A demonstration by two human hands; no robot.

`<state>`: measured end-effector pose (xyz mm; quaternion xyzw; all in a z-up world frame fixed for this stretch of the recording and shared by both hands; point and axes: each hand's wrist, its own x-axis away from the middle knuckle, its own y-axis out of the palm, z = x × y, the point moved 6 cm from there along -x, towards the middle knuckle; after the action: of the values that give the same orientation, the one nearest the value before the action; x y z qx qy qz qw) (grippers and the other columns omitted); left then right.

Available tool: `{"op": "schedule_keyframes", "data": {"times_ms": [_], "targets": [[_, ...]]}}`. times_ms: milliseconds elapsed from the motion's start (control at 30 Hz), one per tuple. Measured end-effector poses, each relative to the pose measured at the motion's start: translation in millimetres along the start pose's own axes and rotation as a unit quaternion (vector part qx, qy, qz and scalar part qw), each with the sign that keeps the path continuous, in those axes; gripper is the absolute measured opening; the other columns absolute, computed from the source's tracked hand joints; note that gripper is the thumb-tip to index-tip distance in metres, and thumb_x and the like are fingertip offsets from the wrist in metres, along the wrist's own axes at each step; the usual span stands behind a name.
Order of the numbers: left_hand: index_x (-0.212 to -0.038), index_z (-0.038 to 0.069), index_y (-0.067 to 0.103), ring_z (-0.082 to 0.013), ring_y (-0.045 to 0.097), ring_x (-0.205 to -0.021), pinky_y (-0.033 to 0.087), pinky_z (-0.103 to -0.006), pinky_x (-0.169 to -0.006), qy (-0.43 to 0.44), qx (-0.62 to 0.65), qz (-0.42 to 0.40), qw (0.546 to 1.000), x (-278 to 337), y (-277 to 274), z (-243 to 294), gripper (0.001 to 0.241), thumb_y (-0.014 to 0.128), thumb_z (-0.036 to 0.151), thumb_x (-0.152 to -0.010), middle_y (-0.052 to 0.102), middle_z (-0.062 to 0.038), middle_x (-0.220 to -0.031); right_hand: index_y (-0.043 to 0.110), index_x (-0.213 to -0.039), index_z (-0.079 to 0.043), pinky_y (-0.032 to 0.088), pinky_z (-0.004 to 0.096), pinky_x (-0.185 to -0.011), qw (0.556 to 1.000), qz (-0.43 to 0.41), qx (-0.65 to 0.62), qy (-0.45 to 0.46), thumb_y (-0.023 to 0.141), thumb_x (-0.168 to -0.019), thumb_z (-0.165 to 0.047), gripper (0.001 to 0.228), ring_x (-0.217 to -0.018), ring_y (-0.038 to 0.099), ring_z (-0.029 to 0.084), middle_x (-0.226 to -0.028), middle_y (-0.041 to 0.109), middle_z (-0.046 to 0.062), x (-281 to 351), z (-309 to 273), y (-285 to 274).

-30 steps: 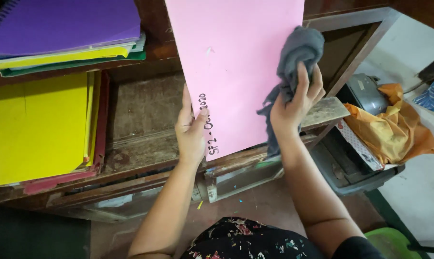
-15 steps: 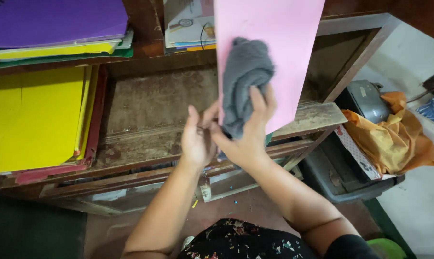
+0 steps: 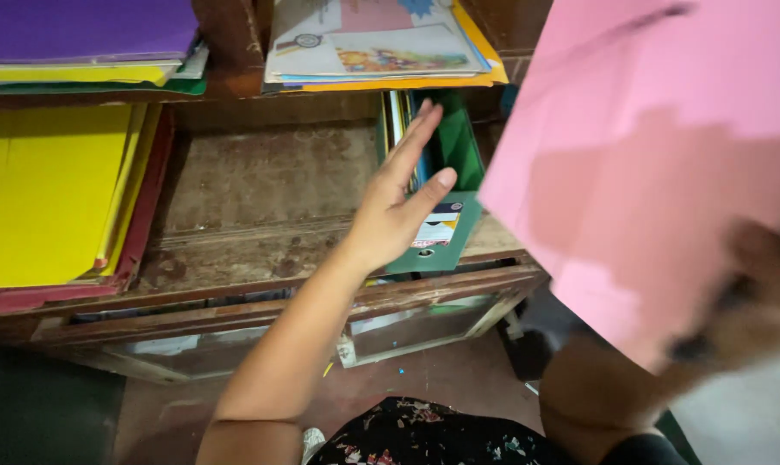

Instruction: Wipe dust off several plastic folders with a cloth and place them back on a shelf.

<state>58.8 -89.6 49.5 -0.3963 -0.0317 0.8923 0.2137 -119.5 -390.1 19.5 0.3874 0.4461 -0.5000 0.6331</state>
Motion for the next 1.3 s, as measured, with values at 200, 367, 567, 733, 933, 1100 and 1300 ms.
{"op": "schedule_keyframes", "data": {"times_ms": [200, 367, 567, 733, 933, 1100, 1300], "targets": [[-0.159, 0.002, 0.031, -0.0540, 0.025, -0.151, 0.019, -0.0705, -0.121, -0.084, 0.069, 0.048, 0.993, -4.4, 12.3, -1.2, 0.073, 0.061, 0.040, -0.104, 0.027, -0.032, -0.164, 0.056, -0.080, -0.020, 0.029, 0.039, -0.056, 0.672, -0.521, 0.526, 0.028, 0.058, -0.077, -0.021, 0.003, -0.062, 0.047, 0.023, -0.072, 0.049, 0.003, -46.9, -24.2, 49.6], [-0.141, 0.005, 0.059, -0.0240, 0.068, -0.109, 0.060, -0.0443, -0.089, -0.180, 0.207, 0.137, 0.952, 19.6, -3.3, -33.8, 0.060, 0.082, 0.015, -0.086, 0.070, -0.013, -0.121, 0.053, -0.098, -0.026, 0.032, 0.037, -0.075, 0.739, -0.519, 0.261, 0.342, 0.068, -0.066, -0.010, 0.039, -0.083, 0.048, 0.019, -0.089, 0.049, -0.001, 8.1, -18.2, 85.6], [-0.130, 0.001, 0.064, -0.0205, 0.063, -0.106, 0.051, -0.0439, -0.099, -0.174, 0.029, 0.199, 0.964, 70.4, -72.0, -64.0, 0.039, 0.073, 0.007, -0.092, 0.072, -0.014, -0.110, 0.062, -0.134, -0.022, 0.053, 0.036, -0.104, 0.773, 0.021, -0.293, 0.562, 0.081, -0.079, 0.019, 0.071, -0.112, 0.069, 0.021, -0.117, 0.069, 0.006, 82.6, 2.1, 118.9], [-0.131, 0.005, 0.063, -0.0246, 0.065, -0.101, 0.051, -0.0430, -0.092, -0.213, 0.013, 0.234, 0.948, 100.0, -90.8, -102.4, 0.042, 0.075, 0.007, -0.090, 0.070, -0.016, -0.106, 0.045, -0.148, -0.010, 0.036, 0.051, -0.116, 0.917, 0.014, -0.185, 0.353, 0.072, -0.092, 0.011, 0.066, -0.131, 0.052, 0.036, -0.136, 0.056, 0.019, -21.3, -60.9, 127.6], [-0.159, 0.010, 0.038, -0.0334, 0.044, -0.143, 0.036, -0.0493, -0.118, -0.101, -0.010, 0.240, 0.965, 89.3, -101.8, -73.8, 0.074, 0.068, -0.003, -0.093, 0.049, -0.023, -0.154, 0.070, -0.132, -0.024, 0.039, 0.056, -0.107, 0.950, -0.250, -0.162, 0.093, 0.081, -0.058, 0.003, 0.080, -0.133, 0.049, 0.047, -0.141, 0.051, 0.021, -46.5, -152.0, 228.9], [-0.159, 0.006, 0.029, -0.0234, 0.029, -0.155, 0.020, -0.0372, -0.129, -0.118, 0.015, 0.189, 0.975, 95.5, -110.3, -77.6, 0.072, 0.060, -0.002, -0.095, 0.032, -0.014, -0.166, 0.059, -0.136, -0.017, 0.042, 0.069, -0.098, 0.947, -0.286, -0.022, 0.145, 0.076, -0.074, 0.004, 0.068, -0.126, 0.052, 0.047, -0.140, 0.052, 0.025, -78.3, -91.6, 281.9], [-0.158, 0.005, 0.032, -0.0218, 0.033, -0.153, 0.024, -0.0363, -0.128, -0.128, 0.066, 0.202, 0.969, 99.3, -106.0, -86.5, 0.071, 0.060, -0.004, -0.094, 0.035, -0.013, -0.165, 0.037, -0.156, -0.031, 0.058, 0.053, -0.090, 0.924, -0.200, -0.019, 0.326, 0.074, -0.088, 0.000, 0.083, -0.117, 0.061, 0.039, -0.161, 0.038, 0.010, -49.4, -88.1, 285.4]]}}
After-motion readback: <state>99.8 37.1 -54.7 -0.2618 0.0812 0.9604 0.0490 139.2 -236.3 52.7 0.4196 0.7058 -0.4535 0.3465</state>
